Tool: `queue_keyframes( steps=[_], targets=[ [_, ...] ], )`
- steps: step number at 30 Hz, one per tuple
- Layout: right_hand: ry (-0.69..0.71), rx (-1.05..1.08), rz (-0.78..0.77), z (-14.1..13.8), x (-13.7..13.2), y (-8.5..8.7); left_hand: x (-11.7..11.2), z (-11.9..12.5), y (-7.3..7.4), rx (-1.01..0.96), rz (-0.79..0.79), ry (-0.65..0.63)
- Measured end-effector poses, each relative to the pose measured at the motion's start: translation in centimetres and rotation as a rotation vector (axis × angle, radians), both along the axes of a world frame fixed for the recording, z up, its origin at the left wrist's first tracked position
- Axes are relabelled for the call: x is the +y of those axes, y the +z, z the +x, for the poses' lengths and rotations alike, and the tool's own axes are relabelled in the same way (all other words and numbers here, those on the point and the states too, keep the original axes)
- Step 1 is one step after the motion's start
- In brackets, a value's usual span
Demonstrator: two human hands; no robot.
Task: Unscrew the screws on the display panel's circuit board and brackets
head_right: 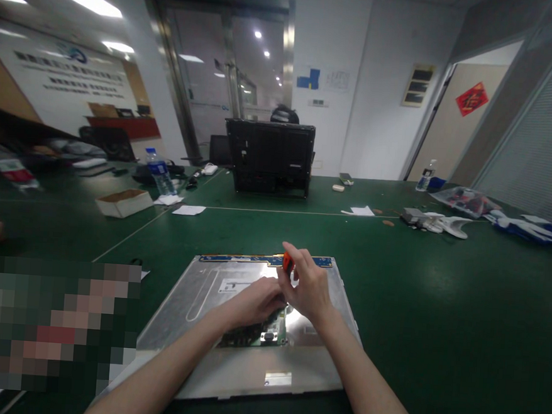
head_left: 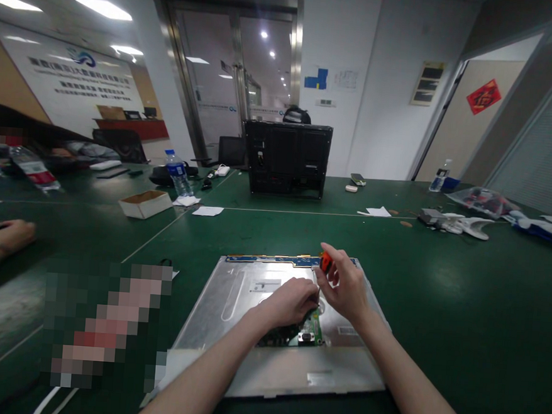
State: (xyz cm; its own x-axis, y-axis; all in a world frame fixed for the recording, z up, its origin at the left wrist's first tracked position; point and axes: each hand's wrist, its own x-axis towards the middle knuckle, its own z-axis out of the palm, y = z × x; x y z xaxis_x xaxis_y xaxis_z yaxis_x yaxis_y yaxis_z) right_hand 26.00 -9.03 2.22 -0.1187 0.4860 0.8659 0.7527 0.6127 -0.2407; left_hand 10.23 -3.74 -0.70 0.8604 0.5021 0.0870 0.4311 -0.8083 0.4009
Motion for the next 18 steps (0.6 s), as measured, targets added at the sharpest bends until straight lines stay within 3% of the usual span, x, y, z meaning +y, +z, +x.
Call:
queue_keyframes(
  steps=[18],
  targets=[
    [-0.032, 0.012, 0.006, 0.09, 0.37, -0.63, -0.23, -0.05, 0.40, 0.017, -0.010, 0.023]
  ],
)
